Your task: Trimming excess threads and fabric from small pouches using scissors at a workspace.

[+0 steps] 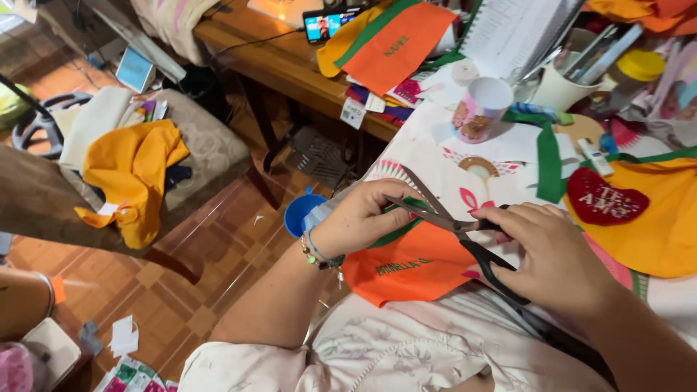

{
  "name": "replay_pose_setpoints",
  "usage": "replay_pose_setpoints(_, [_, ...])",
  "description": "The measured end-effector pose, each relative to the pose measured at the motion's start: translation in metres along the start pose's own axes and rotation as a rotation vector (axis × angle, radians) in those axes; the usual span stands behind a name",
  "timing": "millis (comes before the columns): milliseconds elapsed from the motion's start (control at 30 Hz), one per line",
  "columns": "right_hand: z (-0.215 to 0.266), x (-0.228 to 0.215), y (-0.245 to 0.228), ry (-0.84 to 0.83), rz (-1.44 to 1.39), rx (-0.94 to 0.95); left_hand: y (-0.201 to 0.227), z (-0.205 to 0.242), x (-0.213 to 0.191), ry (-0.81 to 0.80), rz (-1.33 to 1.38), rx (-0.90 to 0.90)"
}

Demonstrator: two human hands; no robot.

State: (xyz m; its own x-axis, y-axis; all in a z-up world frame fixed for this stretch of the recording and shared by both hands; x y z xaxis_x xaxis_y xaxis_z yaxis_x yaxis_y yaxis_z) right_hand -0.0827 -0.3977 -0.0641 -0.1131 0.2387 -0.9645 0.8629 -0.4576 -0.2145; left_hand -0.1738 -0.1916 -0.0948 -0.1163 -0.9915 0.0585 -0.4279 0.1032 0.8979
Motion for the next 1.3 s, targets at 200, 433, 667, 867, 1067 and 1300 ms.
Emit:
replay_pose_setpoints(200, [-0.012,0.029,-0.001,0.022,0.137,-0.077,-0.013,0.019,-0.018,0.013,0.101,-0.041])
replay_pose_setpoints(433, [-0.017,0.036,-0.016,0.041,0.145,-0.096,-0.024,0.027,-0.026,-0.013,0.224,-0.027])
replay_pose_setpoints(667, [-0.012,0.041,-0.021,0.150,0.134,-0.169,-0.022,0.029,-0.030,0.008,0.122,-0.025])
replay_pose_setpoints(867, [-0.008,0.045,-0.014,0.203,0.114,-0.217,-0.019,0.031,-0.027,-0.044,0.203,-0.010])
replay_pose_setpoints(1067, [-0.006,0.040,-0.020,0.225,0.095,-0.252,-0.019,0.034,-0.027,-0.070,0.080,0.064])
replay_pose_setpoints(1300, [-0.013,0.039,-0.027,0.120,-0.008,-0.169,-0.019,0.033,-0.028,-0.042,-0.037,0.036])
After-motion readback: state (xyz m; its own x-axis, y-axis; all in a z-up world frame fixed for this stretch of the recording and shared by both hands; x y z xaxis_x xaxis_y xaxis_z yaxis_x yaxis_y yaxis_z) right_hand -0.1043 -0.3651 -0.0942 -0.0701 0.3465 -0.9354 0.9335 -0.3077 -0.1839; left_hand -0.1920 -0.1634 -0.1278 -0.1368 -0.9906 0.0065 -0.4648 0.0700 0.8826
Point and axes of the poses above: each hand's wrist, its own z-axis away from the middle knuckle, its own x-axis out of the palm, y = z × x, the point moved 7 cm from there along -z, towards the middle knuckle, and after that the axes turned 6 degrees about z, right-handed, at the moved point
